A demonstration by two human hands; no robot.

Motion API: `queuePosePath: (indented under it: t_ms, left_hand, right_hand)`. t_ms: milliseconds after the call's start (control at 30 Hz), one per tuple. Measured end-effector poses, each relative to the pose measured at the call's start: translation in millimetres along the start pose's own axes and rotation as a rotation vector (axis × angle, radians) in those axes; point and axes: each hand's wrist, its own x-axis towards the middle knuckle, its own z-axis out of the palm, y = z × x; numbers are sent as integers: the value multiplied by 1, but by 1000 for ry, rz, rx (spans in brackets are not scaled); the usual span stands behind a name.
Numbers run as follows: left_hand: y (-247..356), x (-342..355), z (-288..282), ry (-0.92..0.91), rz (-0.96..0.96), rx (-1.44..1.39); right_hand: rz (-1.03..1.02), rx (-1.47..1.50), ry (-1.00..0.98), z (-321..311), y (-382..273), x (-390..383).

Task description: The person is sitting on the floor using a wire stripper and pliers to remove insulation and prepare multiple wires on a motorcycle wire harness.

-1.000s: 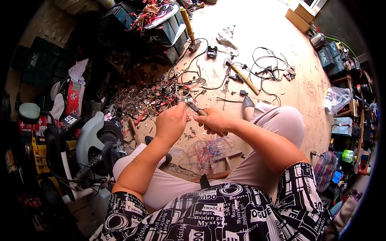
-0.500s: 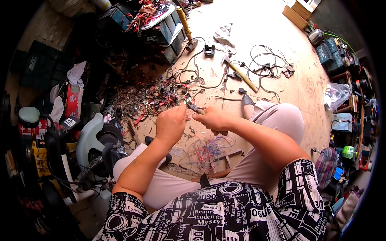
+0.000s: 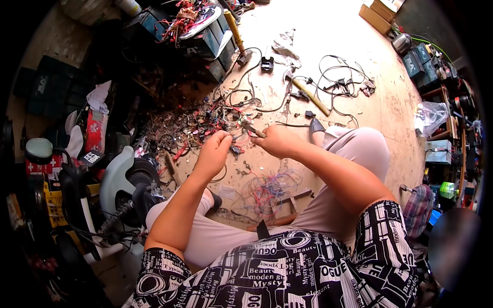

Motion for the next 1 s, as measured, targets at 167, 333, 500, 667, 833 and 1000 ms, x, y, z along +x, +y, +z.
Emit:
queuePosePath:
  t_ms: [167, 333, 500, 667, 833, 1000]
  left_hand:
    - [13, -1, -10, -41, -175, -382]
    - [1, 1, -8, -32, -176, -498]
    - [-10, 5, -4, -41, -43, -604]
    - [12, 3, -9, -170, -191, -1117]
    - [7, 3, -9, -152, -189, -1081]
    - [6, 3, -9, -131, -178, -1106]
  right_hand:
    - [9, 517, -273, 4, 7, -1]
    - [-8, 661, -367, 3, 6, -5]
    - [61, 775, -503, -3, 0, -11]
    - [63, 818, -568, -8, -5, -22]
    - [46, 855, -620, -7, -1, -18]
    - [35, 894, -604, -8, -4, -20]
